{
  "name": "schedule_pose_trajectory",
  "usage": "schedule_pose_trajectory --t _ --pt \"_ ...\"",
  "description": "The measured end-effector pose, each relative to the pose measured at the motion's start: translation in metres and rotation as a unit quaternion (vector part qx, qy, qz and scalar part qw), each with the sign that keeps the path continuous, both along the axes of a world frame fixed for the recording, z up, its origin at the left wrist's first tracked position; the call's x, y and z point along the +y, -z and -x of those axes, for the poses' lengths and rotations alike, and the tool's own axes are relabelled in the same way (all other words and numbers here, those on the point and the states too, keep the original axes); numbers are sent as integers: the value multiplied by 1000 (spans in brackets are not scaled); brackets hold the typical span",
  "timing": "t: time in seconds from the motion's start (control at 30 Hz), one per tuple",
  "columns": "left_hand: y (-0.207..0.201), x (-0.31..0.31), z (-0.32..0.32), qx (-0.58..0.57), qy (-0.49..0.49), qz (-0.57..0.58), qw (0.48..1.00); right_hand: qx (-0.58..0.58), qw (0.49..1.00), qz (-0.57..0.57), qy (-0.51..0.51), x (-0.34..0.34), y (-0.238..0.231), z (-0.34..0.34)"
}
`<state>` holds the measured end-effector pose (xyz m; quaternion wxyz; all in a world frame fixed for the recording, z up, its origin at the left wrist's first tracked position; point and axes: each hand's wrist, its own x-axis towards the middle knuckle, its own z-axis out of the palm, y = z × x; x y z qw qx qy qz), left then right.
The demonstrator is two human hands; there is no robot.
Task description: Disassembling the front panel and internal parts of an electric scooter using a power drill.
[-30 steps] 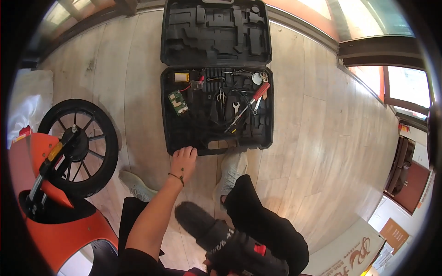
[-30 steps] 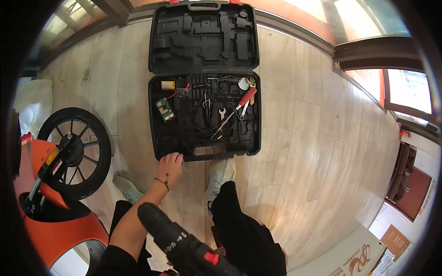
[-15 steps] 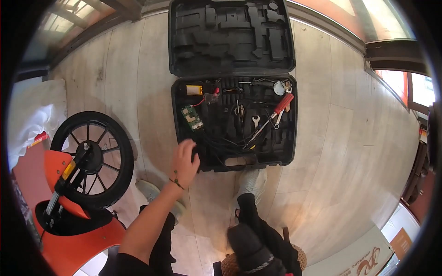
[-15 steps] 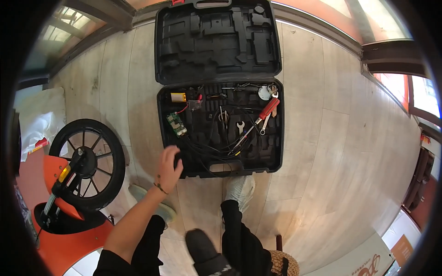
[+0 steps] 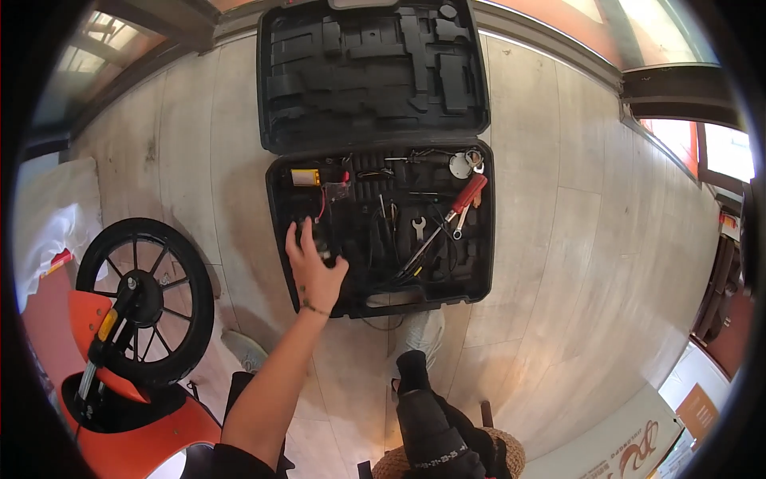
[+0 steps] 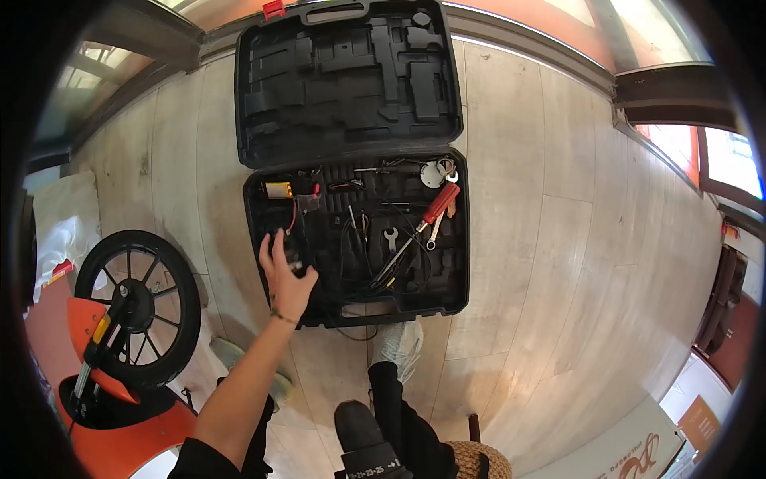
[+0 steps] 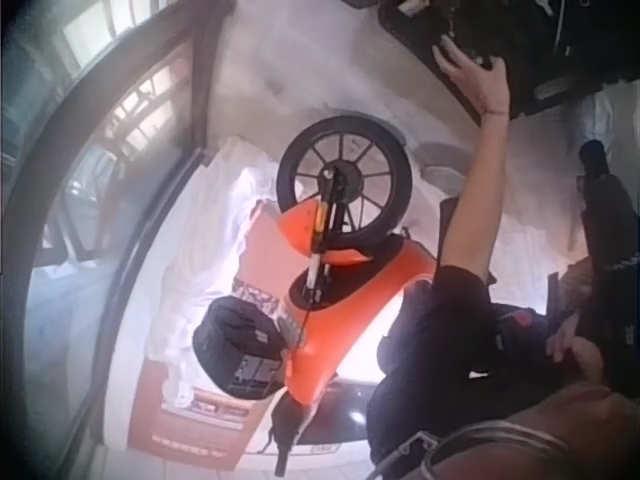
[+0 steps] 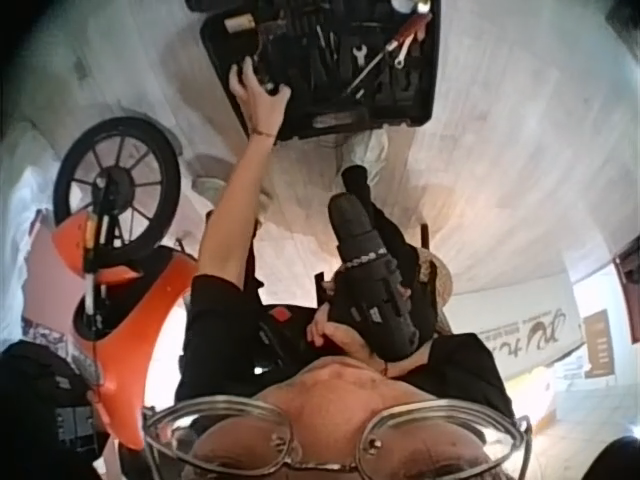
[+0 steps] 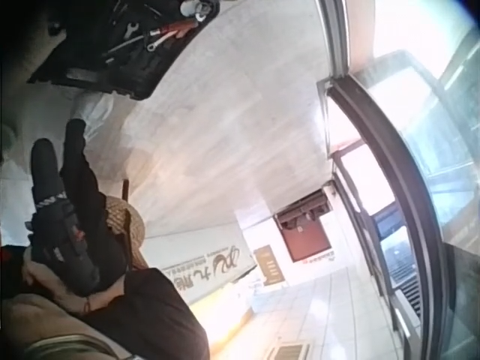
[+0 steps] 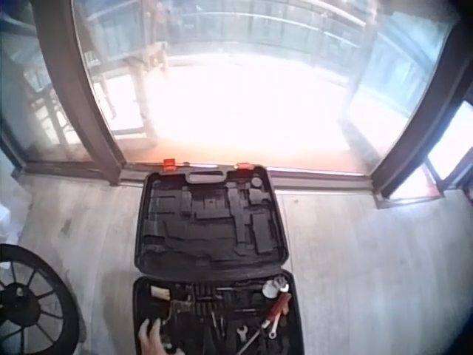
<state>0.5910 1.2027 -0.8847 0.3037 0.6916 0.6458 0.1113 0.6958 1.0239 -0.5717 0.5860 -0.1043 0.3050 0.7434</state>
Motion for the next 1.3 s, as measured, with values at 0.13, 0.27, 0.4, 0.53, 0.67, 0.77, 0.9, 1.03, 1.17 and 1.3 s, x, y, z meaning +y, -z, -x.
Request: schedule_pose_trajectory --t 0.13,0.27,0.4,0.53,0.67,0.77,0.9,1.03,1.17,1.3 --pt "-3 -37 19 -12 -46 15 999 32 997 -8 63 8 15 -6" --pt "-7 -58 20 -121 -233 60 963 45 996 0 76 20 0 -17" --pt "-31 -83 25 -296 -446 220 816 27 997 69 32 23 -7 -15" --pt "-37 -101 5 -321 -550 252 729 -16 991 134 -14 27 -14 -15" --pt "-45 -84 -19 -375 -567 279 678 -61 978 190 -59 33 -24 -16" --pt "-51 -81 -14 -386 -523 364 667 -136 953 227 -146 24 -44 -3" --pt "-58 -92 5 -328 -318 496 738 -203 920 252 -221 -1 -34 3" --pt "-39 -63 37 -267 -57 372 887 -208 921 244 -223 -2 -33 5" --pt "2 32 36 -166 40 110 979 -215 920 238 -223 -6 -24 8" --pt "33 107 32 -99 89 -28 991 -218 920 236 -225 -4 -22 13"
